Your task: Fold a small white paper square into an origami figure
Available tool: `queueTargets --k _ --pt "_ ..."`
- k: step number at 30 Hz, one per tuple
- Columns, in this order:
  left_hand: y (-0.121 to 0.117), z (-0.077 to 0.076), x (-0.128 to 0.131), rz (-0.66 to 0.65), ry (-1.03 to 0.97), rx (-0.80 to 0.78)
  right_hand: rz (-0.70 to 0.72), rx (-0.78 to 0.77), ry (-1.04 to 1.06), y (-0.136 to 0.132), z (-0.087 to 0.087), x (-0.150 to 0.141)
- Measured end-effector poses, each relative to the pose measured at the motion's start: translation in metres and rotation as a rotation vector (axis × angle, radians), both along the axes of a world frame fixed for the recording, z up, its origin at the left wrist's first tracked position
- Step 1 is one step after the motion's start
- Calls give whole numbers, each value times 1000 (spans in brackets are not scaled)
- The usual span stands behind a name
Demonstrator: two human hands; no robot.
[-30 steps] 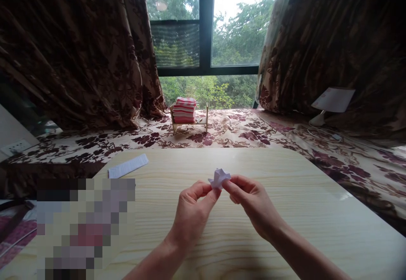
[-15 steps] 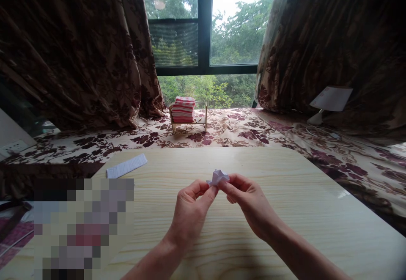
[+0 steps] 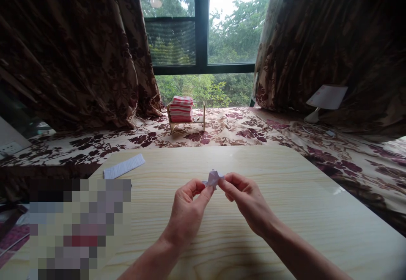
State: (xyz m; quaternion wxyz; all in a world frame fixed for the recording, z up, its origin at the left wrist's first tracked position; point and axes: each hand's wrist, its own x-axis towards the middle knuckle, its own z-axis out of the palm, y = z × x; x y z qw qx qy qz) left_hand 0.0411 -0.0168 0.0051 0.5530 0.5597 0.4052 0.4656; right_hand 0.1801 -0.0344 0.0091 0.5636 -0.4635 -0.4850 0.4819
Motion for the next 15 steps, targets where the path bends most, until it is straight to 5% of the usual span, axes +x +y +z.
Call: queueTargets --k 6,10,15 --pt "0 0 0 3 13 -17 -36 30 -66 1 0 1" --pt "3 2 -2 57 131 29 -30 13 -290 4 -2 11" --pt "3 5 -5 131 443 345 -233 446 -632 6 1 23"
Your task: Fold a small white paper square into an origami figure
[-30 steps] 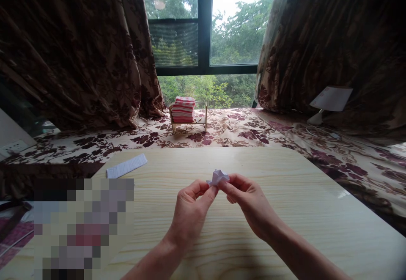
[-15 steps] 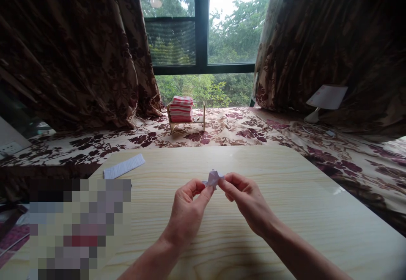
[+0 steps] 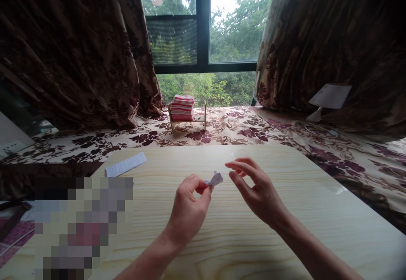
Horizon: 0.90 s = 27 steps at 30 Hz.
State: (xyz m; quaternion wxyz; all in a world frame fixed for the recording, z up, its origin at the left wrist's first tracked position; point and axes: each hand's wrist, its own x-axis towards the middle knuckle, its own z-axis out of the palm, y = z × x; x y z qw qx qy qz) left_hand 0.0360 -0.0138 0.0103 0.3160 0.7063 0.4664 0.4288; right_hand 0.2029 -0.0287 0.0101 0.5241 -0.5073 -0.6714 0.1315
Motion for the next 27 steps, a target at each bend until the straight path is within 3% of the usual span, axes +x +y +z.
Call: queueTargets --k 5,15,20,27 --pt "-2 -1 0 2 189 232 101 177 -233 -4 1 -5" --pt "-3 -4 -1 -24 321 382 114 194 -342 -4 -1 -5" --pt "-1 -3 -1 -47 299 378 131 159 -351 -4 0 -2" --pt "-4 0 -1 -86 177 250 219 118 -269 -5 2 -4"
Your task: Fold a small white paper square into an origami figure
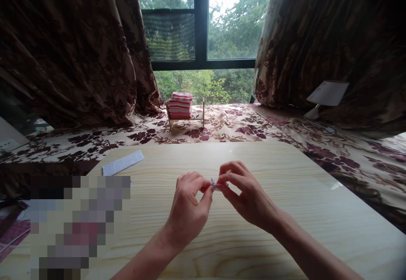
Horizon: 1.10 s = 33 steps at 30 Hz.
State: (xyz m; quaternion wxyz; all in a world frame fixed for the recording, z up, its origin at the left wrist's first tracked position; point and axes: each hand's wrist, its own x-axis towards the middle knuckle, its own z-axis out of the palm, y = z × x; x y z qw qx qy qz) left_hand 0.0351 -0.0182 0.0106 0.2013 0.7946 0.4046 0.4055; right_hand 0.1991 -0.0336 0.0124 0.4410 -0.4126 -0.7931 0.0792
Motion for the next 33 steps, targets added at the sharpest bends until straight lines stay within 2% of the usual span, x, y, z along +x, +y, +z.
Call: queueTargets --k 8,12,19,23,33 --pt "0 8 -1 -53 -127 -247 10 -41 83 0 -1 -5" --pt "2 9 -3 -51 -160 -328 16 -112 95 2 -3 -1" --pt "8 8 -4 -69 -313 -556 -167 -298 311 4 5 6" --pt "11 8 -3 -52 -413 -601 -128 -455 325 1 9 4" --pt "9 9 -3 -40 -423 -616 -74 -526 389 -1 6 -3"
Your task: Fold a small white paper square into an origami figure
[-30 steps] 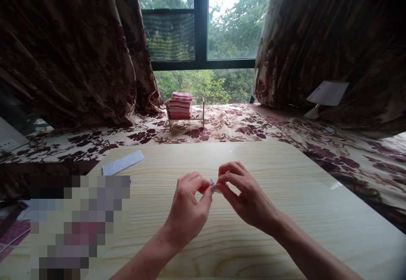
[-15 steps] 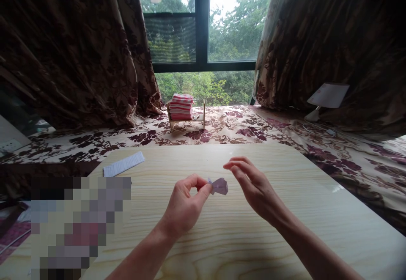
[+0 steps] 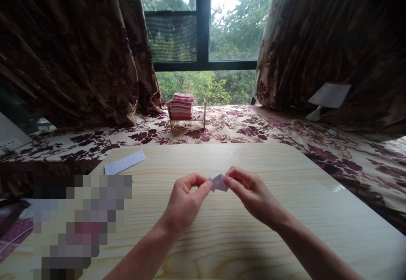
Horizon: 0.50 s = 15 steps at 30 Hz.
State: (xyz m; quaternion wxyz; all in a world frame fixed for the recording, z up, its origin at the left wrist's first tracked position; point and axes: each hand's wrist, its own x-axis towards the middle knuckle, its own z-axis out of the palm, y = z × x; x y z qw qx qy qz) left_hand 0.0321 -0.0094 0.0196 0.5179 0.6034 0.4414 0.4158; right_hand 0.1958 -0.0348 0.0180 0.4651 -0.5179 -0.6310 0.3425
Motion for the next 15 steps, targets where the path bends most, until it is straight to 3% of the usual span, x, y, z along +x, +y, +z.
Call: queueTargets --k 5,9,11,15 --pt "4 -4 -1 68 -12 3 2 -79 -15 5 -8 1" --pt "9 -8 -4 98 16 17 -100 178 -178 9 -6 11" --pt "9 -7 -5 94 38 30 -59 310 -255 9 -1 15" --pt "6 0 -7 81 130 93 33 415 -428 9 11 16"
